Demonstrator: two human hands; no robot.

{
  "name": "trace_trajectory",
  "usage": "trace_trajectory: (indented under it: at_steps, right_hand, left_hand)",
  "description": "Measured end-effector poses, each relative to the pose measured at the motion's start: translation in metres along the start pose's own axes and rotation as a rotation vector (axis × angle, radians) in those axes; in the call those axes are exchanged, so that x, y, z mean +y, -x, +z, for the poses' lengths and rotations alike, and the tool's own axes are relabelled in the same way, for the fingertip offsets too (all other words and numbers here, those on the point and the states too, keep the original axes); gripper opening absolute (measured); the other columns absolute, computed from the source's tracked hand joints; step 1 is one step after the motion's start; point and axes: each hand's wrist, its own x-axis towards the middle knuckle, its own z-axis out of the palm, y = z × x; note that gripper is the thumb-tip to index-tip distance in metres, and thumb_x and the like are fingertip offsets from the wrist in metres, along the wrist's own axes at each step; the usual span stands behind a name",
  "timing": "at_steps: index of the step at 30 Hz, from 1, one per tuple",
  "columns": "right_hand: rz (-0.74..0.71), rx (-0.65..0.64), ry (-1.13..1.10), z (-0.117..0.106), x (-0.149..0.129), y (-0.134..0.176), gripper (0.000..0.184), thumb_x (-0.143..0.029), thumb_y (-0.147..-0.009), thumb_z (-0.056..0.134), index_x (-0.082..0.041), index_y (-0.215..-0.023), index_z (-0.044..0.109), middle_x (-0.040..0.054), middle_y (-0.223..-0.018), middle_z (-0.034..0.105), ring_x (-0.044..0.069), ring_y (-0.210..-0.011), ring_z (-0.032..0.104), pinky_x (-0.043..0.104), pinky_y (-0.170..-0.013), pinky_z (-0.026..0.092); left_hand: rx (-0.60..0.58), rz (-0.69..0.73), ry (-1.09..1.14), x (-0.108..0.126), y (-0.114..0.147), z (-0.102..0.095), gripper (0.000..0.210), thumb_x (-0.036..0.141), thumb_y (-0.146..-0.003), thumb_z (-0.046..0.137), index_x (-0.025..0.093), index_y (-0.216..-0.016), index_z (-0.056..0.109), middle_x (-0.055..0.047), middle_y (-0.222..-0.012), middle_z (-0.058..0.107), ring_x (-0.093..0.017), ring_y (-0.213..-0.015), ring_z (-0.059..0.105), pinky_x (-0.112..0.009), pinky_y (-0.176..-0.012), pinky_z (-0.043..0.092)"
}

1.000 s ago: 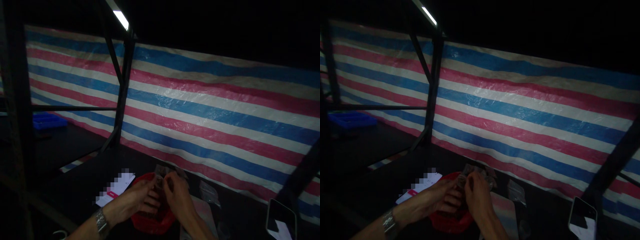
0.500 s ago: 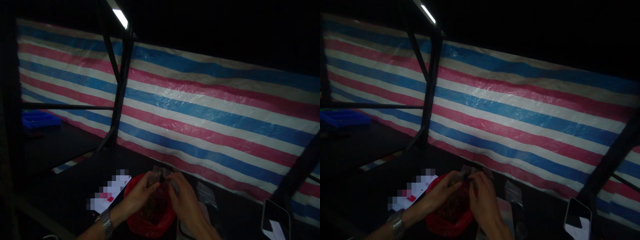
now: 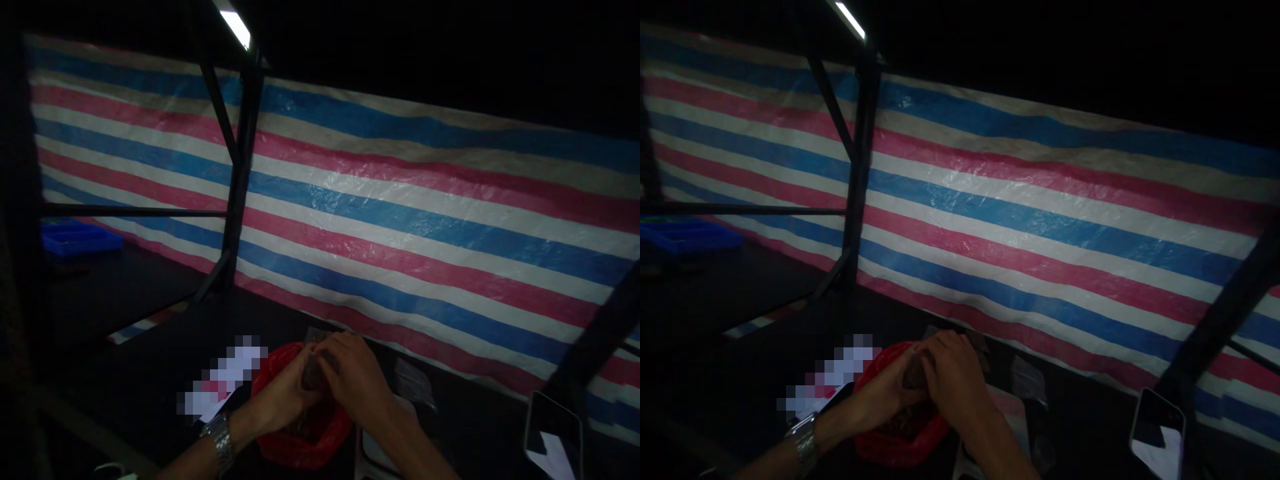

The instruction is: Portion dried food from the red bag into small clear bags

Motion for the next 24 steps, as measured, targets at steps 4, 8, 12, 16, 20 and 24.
trace_trajectory:
  at_steps: [4, 8, 12, 16, 20, 24]
  right_hand:
    - [0.02, -0.035, -0.035, -0.0036, -0.0002, -0.0023, 0.027, -0.004, -0.097, 0.061, -0.021, -0.11, 0.078, 0.0057, -0.113, 0.078, 0.023, -0.11, 0.069, 0.036, -0.1, 0.048]
    - [0.038, -0.06, -0.058, -0.0039, 0.001, -0.0014, 0.033, -0.003, -0.096, 0.061, -0.024, -0.115, 0.078, 0.0052, -0.118, 0.078, 0.023, -0.112, 0.07, 0.035, -0.099, 0.049]
    - [0.039, -0.025, -0.042, -0.0015, 0.0021, 0.0017, 0.03, -0.007, -0.096, 0.065, -0.026, -0.115, 0.079, 0.0038, -0.118, 0.079, 0.025, -0.113, 0.07, 0.038, -0.102, 0.049]
    - [0.048, -0.005, -0.087, 0.0007, 0.0037, 0.0051, 0.029, -0.005, -0.094, 0.065, -0.024, -0.112, 0.079, 0.0048, -0.114, 0.079, 0.024, -0.111, 0.071, 0.039, -0.103, 0.049]
    - [0.03, -0.016, -0.225, 0.0041, 0.007, 0.0074, 0.037, 0.001, -0.092, 0.058, -0.023, -0.112, 0.078, 0.0056, -0.113, 0.079, 0.021, -0.107, 0.072, 0.033, -0.096, 0.053]
    - [0.04, 0.006, -0.312, 0.0057, 0.0086, 0.0069, 0.04, 0.003, -0.09, 0.055, -0.024, -0.111, 0.078, 0.0047, -0.111, 0.078, 0.02, -0.105, 0.072, 0.031, -0.094, 0.053]
  left_hand:
    - [-0.004, -0.023, -0.04, -0.0015, 0.0012, -0.0018, 0.068, 0.004, -0.072, 0.07, 0.026, -0.134, 0.057, -0.007, -0.143, 0.067, -0.03, -0.135, 0.061, -0.053, -0.12, 0.039]
    - [0.002, -0.043, -0.067, 0.0037, 0.0023, 0.001, 0.07, 0.007, -0.072, 0.071, 0.025, -0.138, 0.055, -0.009, -0.142, 0.067, -0.03, -0.137, 0.059, -0.054, -0.122, 0.038]
    - [-0.002, -0.04, -0.094, 0.0027, 0.0022, 0.0014, 0.064, 0.009, -0.073, 0.071, 0.024, -0.134, 0.058, -0.01, -0.141, 0.068, -0.032, -0.135, 0.061, -0.055, -0.119, 0.041]
    - [0.013, -0.036, -0.108, -0.0041, 0.0002, 0.0022, 0.067, 0.013, -0.074, 0.075, 0.024, -0.138, 0.058, -0.011, -0.143, 0.067, -0.032, -0.135, 0.061, -0.054, -0.118, 0.042]
    - [0.01, -0.04, -0.12, -0.002, 0.0004, 0.0038, 0.068, 0.015, -0.073, 0.08, 0.024, -0.138, 0.061, -0.01, -0.142, 0.068, -0.032, -0.137, 0.06, -0.051, -0.119, 0.042]
    - [-0.028, -0.058, -0.118, 0.005, -0.0005, 0.0039, 0.054, 0.021, -0.078, 0.08, 0.022, -0.131, 0.068, -0.01, -0.13, 0.076, -0.032, -0.127, 0.067, -0.048, -0.113, 0.049]
